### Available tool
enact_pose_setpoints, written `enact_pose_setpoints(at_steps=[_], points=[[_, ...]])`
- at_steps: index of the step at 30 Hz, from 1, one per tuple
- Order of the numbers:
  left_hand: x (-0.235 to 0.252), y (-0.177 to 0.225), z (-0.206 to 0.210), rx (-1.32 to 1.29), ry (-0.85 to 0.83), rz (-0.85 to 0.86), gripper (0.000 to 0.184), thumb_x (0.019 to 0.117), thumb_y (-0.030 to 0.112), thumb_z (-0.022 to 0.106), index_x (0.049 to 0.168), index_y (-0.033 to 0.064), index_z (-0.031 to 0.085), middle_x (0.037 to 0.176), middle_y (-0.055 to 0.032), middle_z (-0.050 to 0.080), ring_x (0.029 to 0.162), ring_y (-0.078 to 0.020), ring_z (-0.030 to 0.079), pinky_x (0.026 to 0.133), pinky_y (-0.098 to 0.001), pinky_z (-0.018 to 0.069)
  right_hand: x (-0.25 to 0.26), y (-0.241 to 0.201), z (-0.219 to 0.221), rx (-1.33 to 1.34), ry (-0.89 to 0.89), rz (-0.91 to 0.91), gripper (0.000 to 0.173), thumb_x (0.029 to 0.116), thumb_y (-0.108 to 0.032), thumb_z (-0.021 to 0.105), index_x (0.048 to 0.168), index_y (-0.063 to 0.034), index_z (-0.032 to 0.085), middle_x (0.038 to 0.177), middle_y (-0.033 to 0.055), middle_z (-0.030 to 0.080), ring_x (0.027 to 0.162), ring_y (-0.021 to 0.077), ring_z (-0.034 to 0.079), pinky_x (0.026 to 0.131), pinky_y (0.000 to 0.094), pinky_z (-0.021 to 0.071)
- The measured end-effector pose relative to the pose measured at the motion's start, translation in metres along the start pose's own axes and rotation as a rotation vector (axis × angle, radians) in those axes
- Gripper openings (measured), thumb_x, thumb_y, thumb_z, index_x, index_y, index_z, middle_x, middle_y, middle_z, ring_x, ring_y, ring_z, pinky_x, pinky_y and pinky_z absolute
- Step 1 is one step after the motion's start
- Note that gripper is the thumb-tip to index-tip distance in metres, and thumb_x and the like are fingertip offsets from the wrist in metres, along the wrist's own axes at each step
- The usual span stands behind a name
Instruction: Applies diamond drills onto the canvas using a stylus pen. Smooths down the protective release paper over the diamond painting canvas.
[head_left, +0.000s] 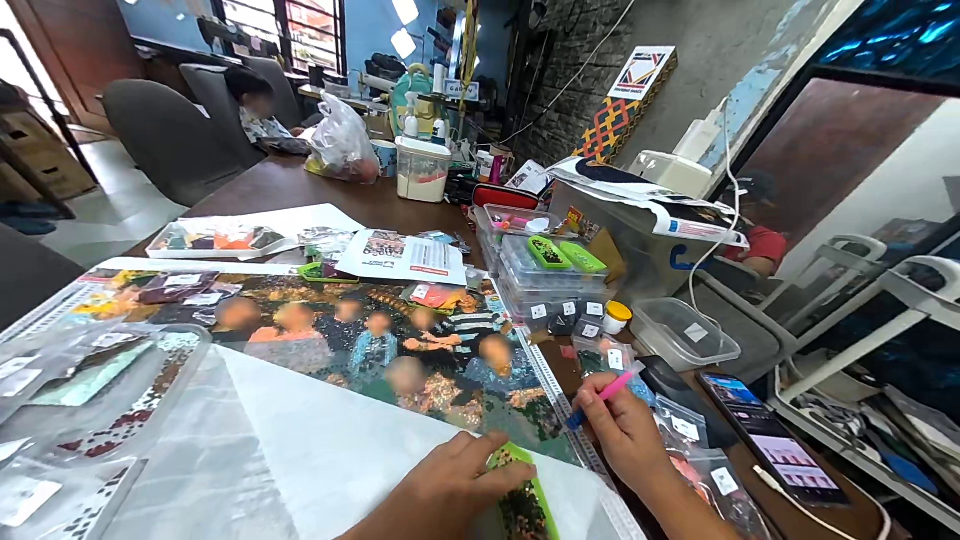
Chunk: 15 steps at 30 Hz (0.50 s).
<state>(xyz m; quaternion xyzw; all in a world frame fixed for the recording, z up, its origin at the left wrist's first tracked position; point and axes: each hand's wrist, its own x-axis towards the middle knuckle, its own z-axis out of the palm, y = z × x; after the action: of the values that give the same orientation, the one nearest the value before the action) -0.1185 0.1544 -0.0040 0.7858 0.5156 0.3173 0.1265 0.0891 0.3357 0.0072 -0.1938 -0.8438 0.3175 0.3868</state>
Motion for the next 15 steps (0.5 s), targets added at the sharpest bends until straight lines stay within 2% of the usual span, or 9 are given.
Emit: enact_pose_setpoints(at_steps=[3,7,15], points=[[-0.0014,-0.0017,-0.0003,-0.026,-0.011,0.006,0.053,0.0872,0.046,0.076,0.132,0.0185,0.07,0.139,-0.0287,0.057,0.105,-0.0427,0.064,0.084,-0.0536,0.0539,0.0013,0.0042,-0.0015,-0.016,0.024,0.059,0.025,0.1066,-0.024,0.046,0.096,-0.0057,0.059,0.074,-0.0051,0.062,0.057,-0.0033,0.053,0.053,0.0149,0.0467],[-0.002,0.0002,-0.004,-0.041,-0.069,-0.027,0.048,0.0896,0.045,0.074,0.129,0.019,0.072,0.144,-0.0288,0.053,0.112,-0.0437,0.062,0.089,-0.0552,0.0523,0.0021,0.0032,-0.0023,-0.016,0.043,0.124,0.022,0.1053,-0.021,0.046,0.096,-0.0047,0.059,0.075,-0.0045,0.063,0.057,-0.0025,0.054,0.053,0.0153,0.0468],[-0.0025,-0.0034,0.0012,0.009,-0.013,0.011,0.056,0.0882,0.047,0.074,0.13,0.0105,0.069,0.14,-0.0267,0.057,0.108,-0.0418,0.064,0.087,-0.0522,0.0542,0.0008,0.0042,0.0003,0.009,0.015,0.104,0.022,0.1056,-0.022,0.046,0.096,-0.0057,0.058,0.076,-0.0049,0.062,0.057,-0.0026,0.053,0.053,0.0153,0.0462]])
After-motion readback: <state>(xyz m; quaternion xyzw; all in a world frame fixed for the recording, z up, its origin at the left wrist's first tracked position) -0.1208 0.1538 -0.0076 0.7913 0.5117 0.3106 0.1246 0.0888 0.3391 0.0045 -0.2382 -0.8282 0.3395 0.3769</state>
